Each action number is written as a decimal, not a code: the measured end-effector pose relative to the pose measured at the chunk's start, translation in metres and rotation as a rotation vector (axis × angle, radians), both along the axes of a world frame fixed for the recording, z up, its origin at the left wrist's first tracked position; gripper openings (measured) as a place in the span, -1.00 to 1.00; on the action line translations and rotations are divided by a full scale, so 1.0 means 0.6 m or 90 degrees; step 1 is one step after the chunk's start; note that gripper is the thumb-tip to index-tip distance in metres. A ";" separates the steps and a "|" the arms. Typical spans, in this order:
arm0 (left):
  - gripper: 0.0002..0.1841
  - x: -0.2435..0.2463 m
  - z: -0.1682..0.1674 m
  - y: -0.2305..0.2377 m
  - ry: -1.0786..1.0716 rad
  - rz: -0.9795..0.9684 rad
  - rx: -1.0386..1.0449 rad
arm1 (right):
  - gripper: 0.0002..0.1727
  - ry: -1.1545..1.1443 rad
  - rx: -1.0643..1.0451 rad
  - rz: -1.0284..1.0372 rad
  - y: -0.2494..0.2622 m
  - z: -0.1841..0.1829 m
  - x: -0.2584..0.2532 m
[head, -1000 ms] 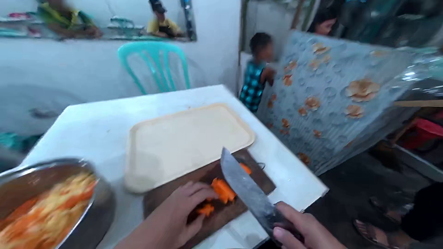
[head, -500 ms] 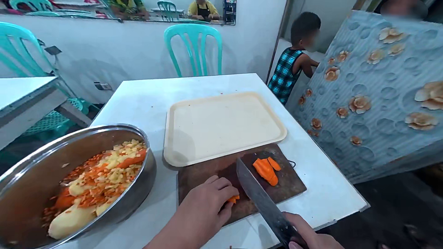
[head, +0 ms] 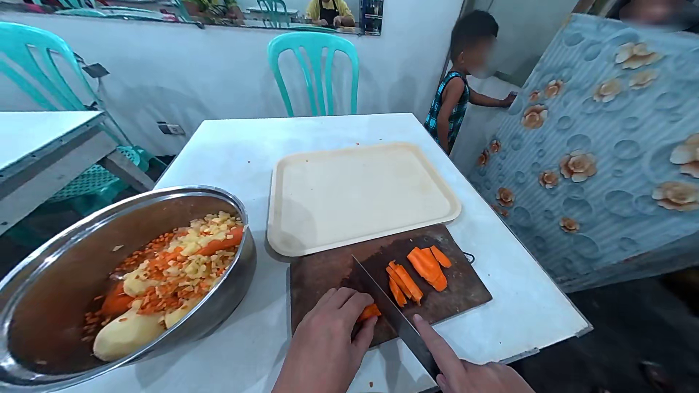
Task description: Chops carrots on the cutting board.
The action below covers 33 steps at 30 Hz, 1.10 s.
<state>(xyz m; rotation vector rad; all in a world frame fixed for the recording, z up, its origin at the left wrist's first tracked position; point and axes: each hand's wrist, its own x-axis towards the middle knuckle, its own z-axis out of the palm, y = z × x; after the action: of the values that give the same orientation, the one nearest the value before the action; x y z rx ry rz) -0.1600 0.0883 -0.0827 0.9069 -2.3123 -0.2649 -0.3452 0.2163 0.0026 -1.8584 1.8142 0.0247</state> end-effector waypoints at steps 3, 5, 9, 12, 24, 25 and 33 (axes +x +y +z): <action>-0.81 0.006 -0.003 0.002 0.019 0.016 0.009 | -0.31 0.008 -0.019 0.017 -0.006 -0.005 0.005; -0.82 0.009 -0.007 0.001 0.037 0.024 0.007 | -0.32 0.006 -0.043 0.021 -0.008 -0.009 0.006; -0.81 0.013 -0.011 0.002 0.064 0.035 0.008 | -0.31 0.012 -0.048 0.007 -0.009 -0.002 0.005; -0.83 0.016 -0.015 0.002 0.082 0.033 0.001 | -0.30 0.021 -0.030 0.004 -0.010 0.006 0.006; -0.85 0.008 -0.026 -0.002 0.093 0.034 -0.041 | -0.50 0.086 -0.020 0.018 -0.011 0.008 0.015; -0.85 0.007 -0.026 -0.002 0.095 0.036 -0.044 | -0.54 0.093 -0.017 0.017 -0.011 0.009 0.015; -0.86 0.005 -0.026 -0.001 0.099 0.030 -0.045 | -0.67 0.152 0.023 0.054 -0.018 0.025 0.023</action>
<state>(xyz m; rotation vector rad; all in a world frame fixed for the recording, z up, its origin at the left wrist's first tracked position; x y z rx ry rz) -0.1571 0.0874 -0.0982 0.8731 -2.1420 -0.2249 -0.3312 0.2056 0.0178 -1.9745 1.8747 0.3216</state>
